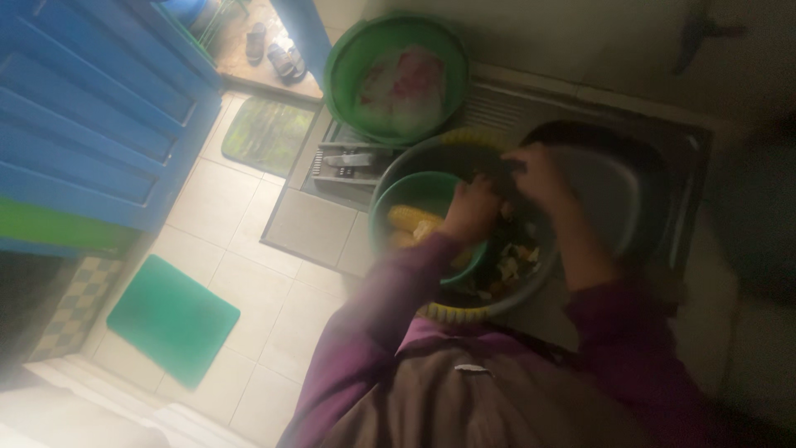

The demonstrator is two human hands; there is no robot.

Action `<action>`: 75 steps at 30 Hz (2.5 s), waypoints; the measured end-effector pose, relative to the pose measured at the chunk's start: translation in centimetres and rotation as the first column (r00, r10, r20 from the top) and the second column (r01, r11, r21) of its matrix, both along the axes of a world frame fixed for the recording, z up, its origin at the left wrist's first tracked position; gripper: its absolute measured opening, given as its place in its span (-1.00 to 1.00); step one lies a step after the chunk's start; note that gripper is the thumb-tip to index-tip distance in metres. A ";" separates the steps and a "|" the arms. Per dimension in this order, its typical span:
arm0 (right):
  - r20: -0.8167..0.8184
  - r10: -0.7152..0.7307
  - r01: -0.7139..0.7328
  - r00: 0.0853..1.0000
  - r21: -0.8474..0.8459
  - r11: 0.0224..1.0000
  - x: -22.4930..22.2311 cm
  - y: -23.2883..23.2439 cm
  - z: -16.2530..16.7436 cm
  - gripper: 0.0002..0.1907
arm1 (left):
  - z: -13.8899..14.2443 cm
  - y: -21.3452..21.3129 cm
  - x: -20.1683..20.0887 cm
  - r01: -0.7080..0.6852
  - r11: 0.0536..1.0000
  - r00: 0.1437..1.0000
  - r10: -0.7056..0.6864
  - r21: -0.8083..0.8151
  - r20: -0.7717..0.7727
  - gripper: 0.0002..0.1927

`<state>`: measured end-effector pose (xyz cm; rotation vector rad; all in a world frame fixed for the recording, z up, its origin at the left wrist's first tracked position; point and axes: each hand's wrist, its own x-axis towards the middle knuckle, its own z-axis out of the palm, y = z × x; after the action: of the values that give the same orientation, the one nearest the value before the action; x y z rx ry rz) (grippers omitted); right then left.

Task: The person gathers corn cobs from the floor into a green bowl, carries the bowl to the kitchen sink, and rinses the corn under the tap. They then wash leafy greens and chopped vegetables in a large basin of water, drain the water by tilting the basin over the sink, and carry the bowls of washed corn and vegetables back across the room.

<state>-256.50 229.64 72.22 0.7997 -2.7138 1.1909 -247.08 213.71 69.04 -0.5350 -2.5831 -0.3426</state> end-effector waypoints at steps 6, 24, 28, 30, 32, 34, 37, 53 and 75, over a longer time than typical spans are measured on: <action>0.166 0.038 0.000 0.985 -0.226 0.974 11.3 -3.7 15.4 -0.72 | 5.9 -1.5 -8.9 -0.021 0.987 0.956 0.066 -0.159 0.285 -0.82; -0.290 0.372 -0.459 0.882 -0.353 0.815 20.2 -11.7 23.7 -0.73 | 16.7 -9.3 -16.2 -0.029 0.999 0.998 0.031 0.030 -0.055 -0.87; -0.293 0.682 -0.718 0.670 -0.489 0.495 21.7 -9.5 21.8 -0.82 | 20.0 -9.8 -16.8 -0.057 0.997 0.997 0.060 -0.059 0.052 -0.78; -0.248 0.838 -0.781 0.486 -0.555 0.288 22.2 -7.5 19.9 -0.86 | 22.4 -10.7 -17.1 -0.093 0.996 0.969 0.091 0.001 -0.231 -0.71; -0.024 0.936 -0.680 0.351 -0.694 0.238 21.3 -5.6 17.6 -0.90 | 24.9 -11.7 -16.8 -0.112 0.992 0.869 0.129 0.064 -0.478 -0.59; 0.128 0.880 -0.504 0.457 -0.778 0.375 18.5 -5.0 14.8 -0.91 | 28.1 -11.9 -17.1 0.081 0.614 0.953 -0.280 0.785 0.120 -0.52; 0.295 0.785 -0.109 0.544 -0.903 0.415 14.8 -6.8 10.5 -0.73 | 31.2 -11.3 -16.4 -0.220 -0.900 0.844 -0.369 0.375 -0.390 -0.53; 0.077 0.819 -0.802 0.569 0.271 0.532 19.1 -6.7 20.8 -0.81 | 25.4 -9.6 -14.2 -0.075 0.289 0.973 0.229 0.954 0.007 -0.56; -0.043 -0.131 0.137 0.990 0.404 0.904 6.7 3.6 4.4 -0.50 | 1.6 -16.4 5.9 -0.639 0.648 0.766 0.488 0.414 0.419 -0.50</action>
<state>-249.76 233.27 76.66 0.6347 -2.9889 0.5931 -241.17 197.31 70.67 0.5766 -2.5594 -0.9222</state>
